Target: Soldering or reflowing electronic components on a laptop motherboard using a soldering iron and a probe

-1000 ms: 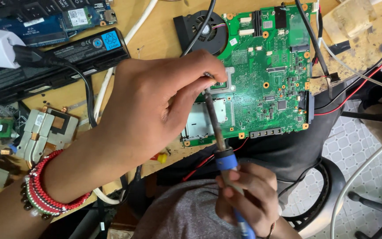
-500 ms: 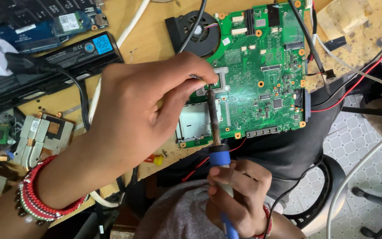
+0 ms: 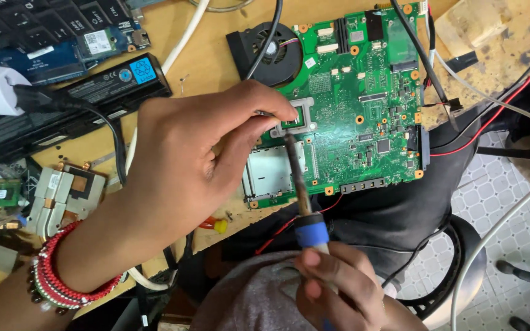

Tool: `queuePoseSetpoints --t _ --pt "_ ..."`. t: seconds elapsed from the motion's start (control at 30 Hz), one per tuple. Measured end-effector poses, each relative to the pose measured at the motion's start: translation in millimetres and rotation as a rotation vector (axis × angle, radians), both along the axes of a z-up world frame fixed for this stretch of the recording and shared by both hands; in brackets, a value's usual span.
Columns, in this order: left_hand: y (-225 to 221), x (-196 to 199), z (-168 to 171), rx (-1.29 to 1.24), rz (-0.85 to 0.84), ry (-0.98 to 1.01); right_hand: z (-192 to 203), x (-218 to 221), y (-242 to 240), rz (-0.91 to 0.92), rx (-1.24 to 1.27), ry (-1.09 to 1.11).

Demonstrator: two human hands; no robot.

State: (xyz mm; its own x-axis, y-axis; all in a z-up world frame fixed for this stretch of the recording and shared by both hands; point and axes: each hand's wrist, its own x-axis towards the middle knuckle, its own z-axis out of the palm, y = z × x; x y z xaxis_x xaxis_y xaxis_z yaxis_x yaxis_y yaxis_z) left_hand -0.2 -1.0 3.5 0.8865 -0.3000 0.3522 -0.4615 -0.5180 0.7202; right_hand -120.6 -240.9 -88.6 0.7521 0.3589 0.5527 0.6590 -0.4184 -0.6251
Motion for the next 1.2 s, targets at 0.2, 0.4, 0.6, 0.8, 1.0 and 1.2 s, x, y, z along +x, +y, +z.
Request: queuePoseSetpoints --t 0.2,0.4,0.6,0.8,1.0,1.2 --pt "0.8 -1.1 -0.7 0.010 -0.008 0.007 4.2 16.2 0.1 0.272 0.056 0.096" --pt "-0.2 -0.5 0.5 0.024 0.000 -0.008 -1.5 21.6 34.6 0.083 0.146 -0.065" --pt "-0.8 0.8 2.3 0.059 0.029 -0.010 5.5 30.2 54.7 0.024 0.177 -0.177" --pt "-1.0 1.5 5.2 0.064 0.021 0.030 17.3 33.3 61.0 -0.004 0.154 -0.143" --pt "-0.4 1.5 5.8 0.099 0.020 0.033 21.5 35.6 60.3 0.019 0.150 -0.129" --pt "-2.1 1.4 7.7 0.086 0.022 0.043 24.5 34.2 67.2 -0.055 0.178 -0.124"
